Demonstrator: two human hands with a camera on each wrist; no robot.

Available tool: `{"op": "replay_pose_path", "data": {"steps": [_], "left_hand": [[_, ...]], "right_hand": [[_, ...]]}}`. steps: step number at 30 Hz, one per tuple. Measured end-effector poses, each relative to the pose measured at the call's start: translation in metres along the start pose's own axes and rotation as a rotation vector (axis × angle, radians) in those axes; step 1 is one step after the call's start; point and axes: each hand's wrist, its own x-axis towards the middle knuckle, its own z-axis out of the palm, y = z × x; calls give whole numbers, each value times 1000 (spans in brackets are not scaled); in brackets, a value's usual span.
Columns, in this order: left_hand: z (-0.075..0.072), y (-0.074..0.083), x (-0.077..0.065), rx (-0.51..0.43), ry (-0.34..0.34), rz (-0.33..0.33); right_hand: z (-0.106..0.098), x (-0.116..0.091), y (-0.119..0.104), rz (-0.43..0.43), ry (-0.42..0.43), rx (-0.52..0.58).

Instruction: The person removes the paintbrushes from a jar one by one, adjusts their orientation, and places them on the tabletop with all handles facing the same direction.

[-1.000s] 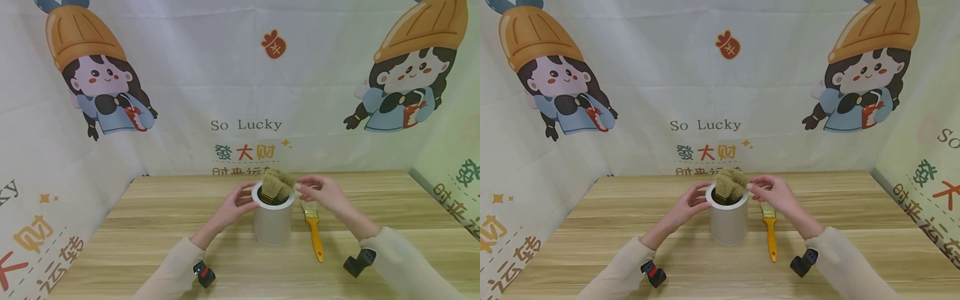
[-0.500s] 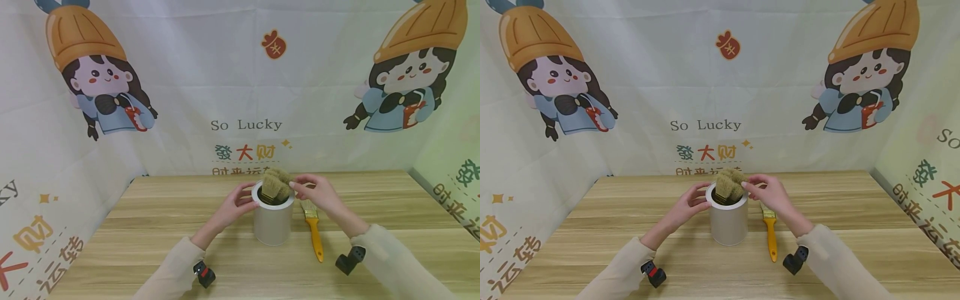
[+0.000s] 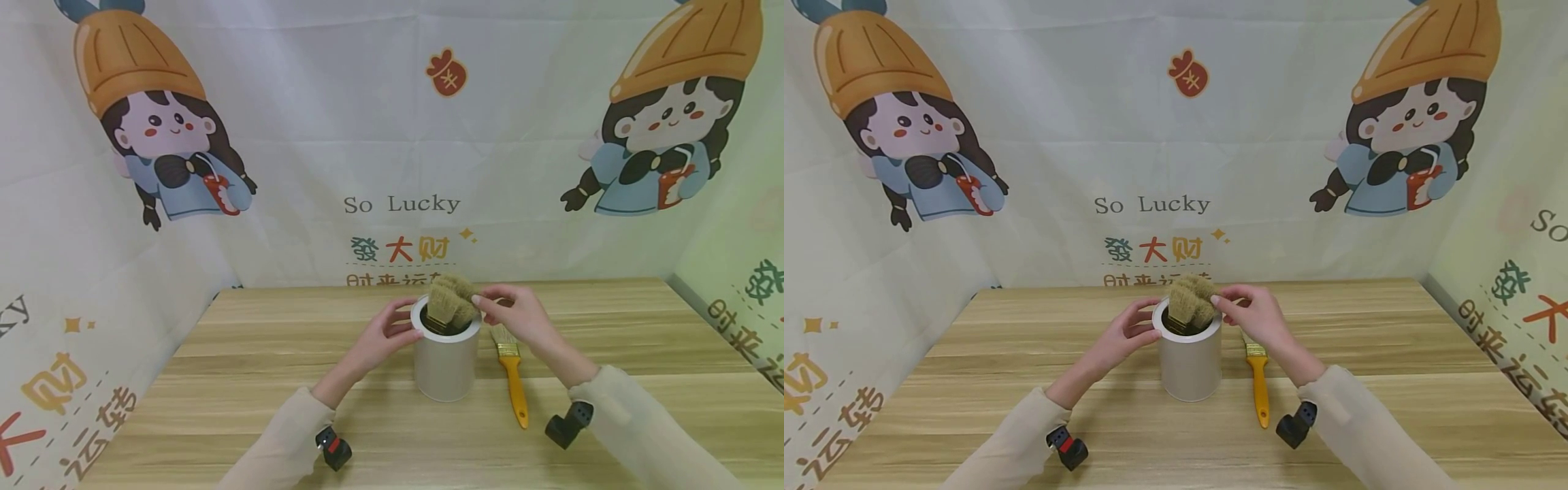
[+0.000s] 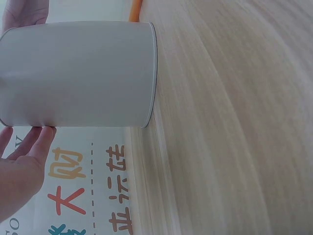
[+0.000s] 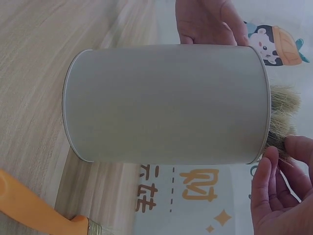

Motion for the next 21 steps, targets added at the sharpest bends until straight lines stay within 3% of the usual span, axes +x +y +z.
{"op": "replay_pose_path", "data": {"steps": [21], "left_hand": [[0, 0, 0, 16, 5, 0]], "right_hand": [[-2, 1, -5, -41, 61, -6]]}}
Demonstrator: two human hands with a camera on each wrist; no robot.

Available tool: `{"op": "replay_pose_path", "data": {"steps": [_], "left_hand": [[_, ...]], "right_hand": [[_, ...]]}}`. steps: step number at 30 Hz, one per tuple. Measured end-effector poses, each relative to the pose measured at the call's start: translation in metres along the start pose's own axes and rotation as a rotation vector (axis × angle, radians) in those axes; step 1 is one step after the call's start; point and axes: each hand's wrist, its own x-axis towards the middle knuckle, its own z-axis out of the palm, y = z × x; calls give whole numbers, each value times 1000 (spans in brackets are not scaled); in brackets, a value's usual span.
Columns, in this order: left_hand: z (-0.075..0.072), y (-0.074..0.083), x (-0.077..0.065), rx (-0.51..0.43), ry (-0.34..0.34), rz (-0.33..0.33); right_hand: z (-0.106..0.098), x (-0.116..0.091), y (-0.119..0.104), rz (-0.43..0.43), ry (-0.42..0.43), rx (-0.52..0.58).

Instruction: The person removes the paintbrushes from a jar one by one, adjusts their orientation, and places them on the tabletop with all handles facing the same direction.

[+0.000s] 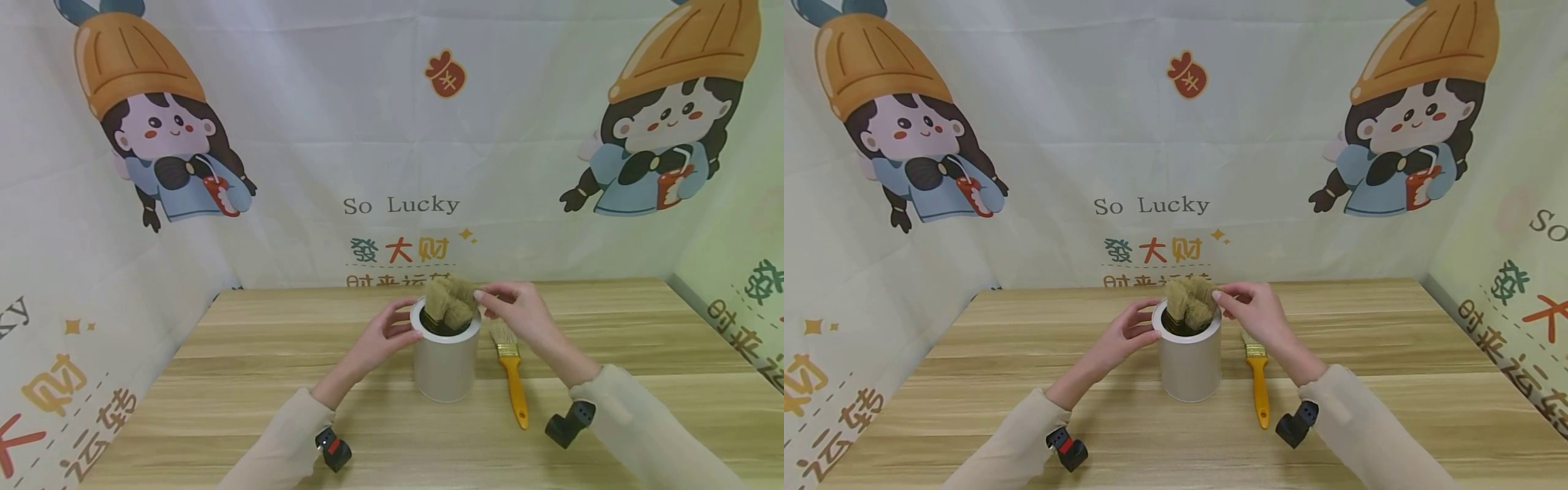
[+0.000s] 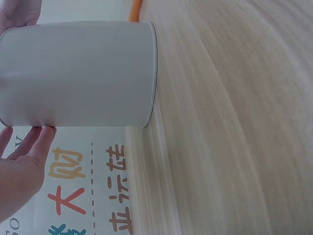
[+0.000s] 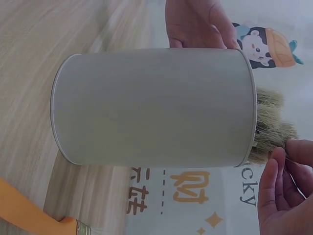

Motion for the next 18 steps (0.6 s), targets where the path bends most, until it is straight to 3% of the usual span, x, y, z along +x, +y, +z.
{"op": "replay_pose_path", "data": {"steps": [18], "left_hand": [[1, 4, -2, -14, 3, -2]], "right_hand": [[-12, 2, -16, -24, 70, 36]]}}
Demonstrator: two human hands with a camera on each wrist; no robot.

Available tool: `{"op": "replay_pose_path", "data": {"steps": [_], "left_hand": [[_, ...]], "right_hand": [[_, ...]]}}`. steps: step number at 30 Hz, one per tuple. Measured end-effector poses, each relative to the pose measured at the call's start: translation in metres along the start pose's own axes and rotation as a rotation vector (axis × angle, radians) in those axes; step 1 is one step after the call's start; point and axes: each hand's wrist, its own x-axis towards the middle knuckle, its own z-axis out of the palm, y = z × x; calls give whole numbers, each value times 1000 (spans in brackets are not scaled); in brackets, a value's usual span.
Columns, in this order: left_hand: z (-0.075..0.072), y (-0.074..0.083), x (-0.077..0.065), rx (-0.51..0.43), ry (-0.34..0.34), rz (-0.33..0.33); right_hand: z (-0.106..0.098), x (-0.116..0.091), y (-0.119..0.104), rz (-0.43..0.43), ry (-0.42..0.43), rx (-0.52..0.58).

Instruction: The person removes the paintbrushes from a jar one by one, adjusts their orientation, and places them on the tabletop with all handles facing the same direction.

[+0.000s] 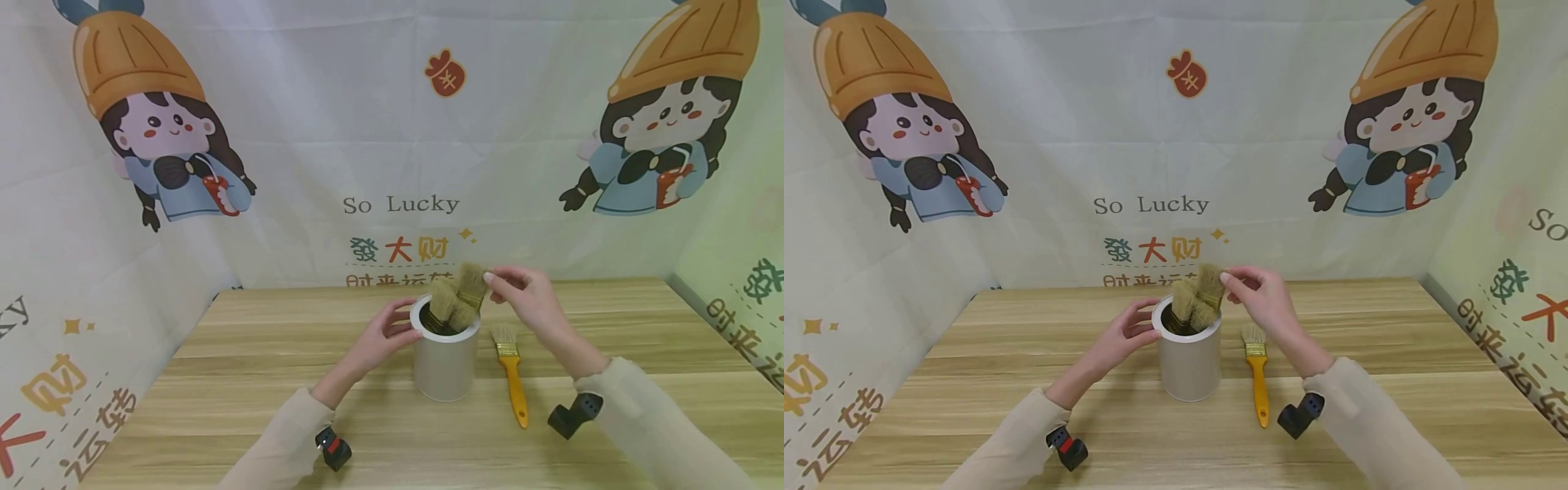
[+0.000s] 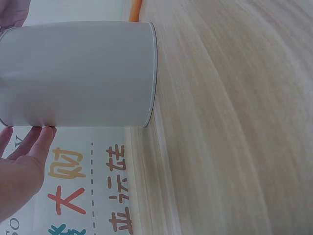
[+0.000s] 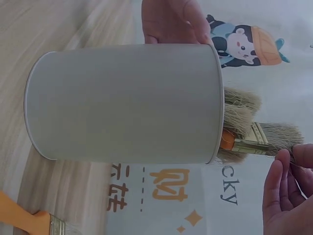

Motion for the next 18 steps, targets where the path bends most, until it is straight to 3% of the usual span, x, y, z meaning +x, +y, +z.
{"op": "replay_pose_path", "data": {"steps": [10, 18], "left_hand": [[-1, -3, 1, -7, -4, 4], [0, -2, 1, -2, -2, 11]], "right_hand": [[-4, 2, -2, -9, 7, 18], [-9, 4, -6, -112, 16, 100]]}}
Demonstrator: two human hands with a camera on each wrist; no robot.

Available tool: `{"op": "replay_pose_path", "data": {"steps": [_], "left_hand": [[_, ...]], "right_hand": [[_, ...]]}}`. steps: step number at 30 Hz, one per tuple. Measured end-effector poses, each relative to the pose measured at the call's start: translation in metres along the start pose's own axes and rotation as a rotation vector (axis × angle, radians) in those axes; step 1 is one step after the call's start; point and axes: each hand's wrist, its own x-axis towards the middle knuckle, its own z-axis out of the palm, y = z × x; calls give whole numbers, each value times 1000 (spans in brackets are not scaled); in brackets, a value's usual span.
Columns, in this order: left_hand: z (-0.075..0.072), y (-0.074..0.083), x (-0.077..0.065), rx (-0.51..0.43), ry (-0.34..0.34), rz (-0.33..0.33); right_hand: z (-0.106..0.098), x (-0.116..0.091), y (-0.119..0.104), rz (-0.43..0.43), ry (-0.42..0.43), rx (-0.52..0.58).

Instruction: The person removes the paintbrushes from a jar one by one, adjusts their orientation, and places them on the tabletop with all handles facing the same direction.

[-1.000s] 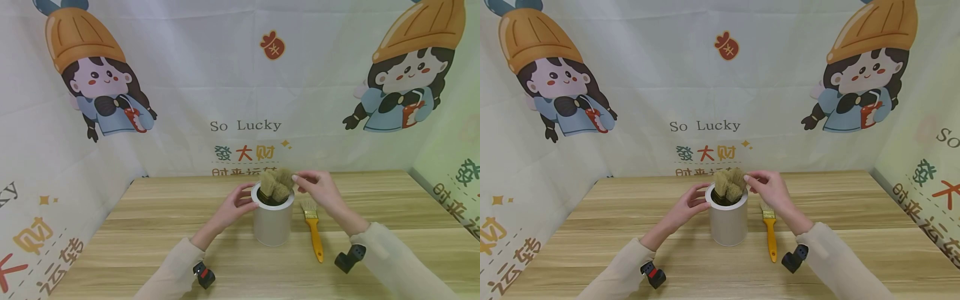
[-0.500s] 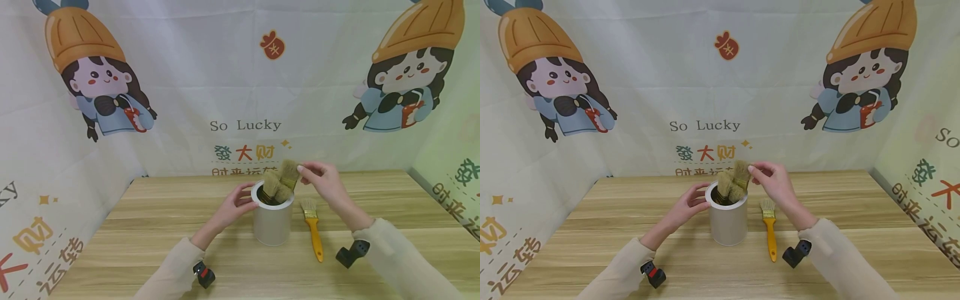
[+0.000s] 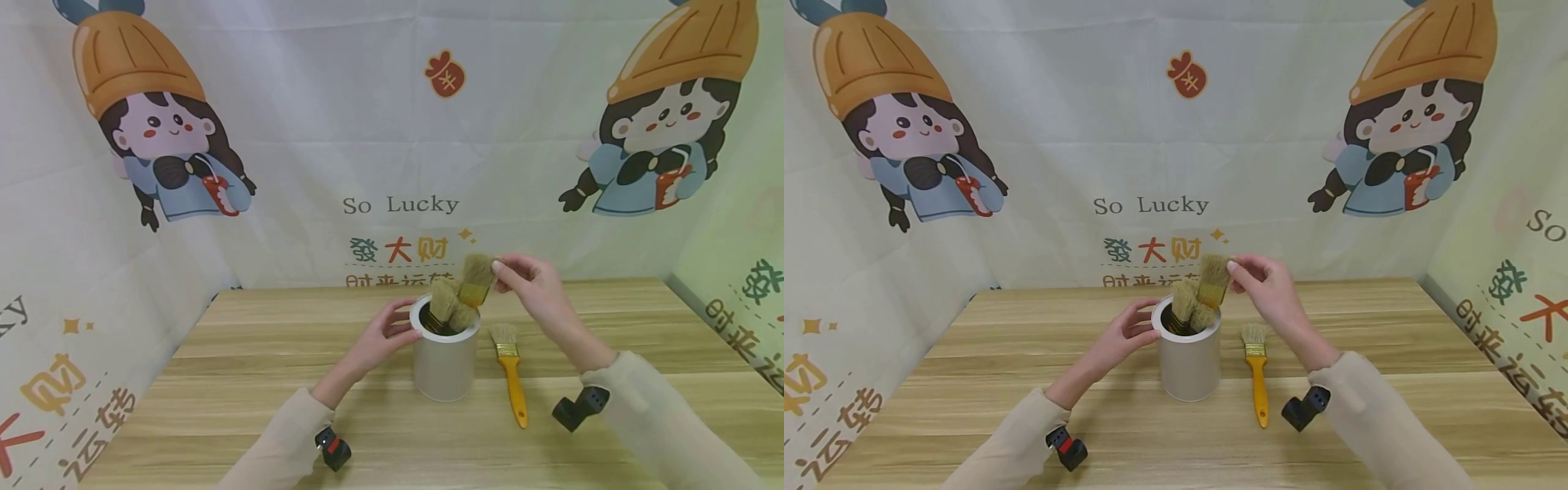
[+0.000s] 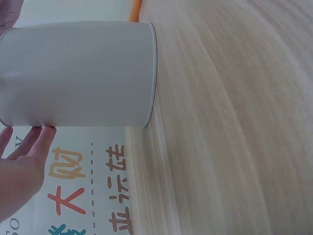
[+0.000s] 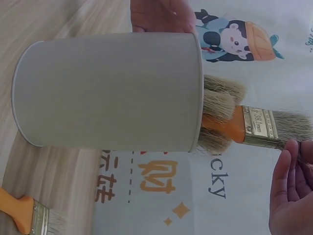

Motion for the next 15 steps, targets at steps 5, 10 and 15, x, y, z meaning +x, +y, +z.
{"op": "replay_pose_path", "data": {"steps": [5, 10, 15], "left_hand": [[0, 0, 0, -2, 2, -7], [-1, 0, 0, -2, -4, -8], [-1, -2, 0, 1, -10, 11]], "right_hand": [[-3, 2, -5, -18, 3, 40], [-6, 3, -8, -47, -1, 67], [-10, 3, -13, -77, 11, 89]]}}
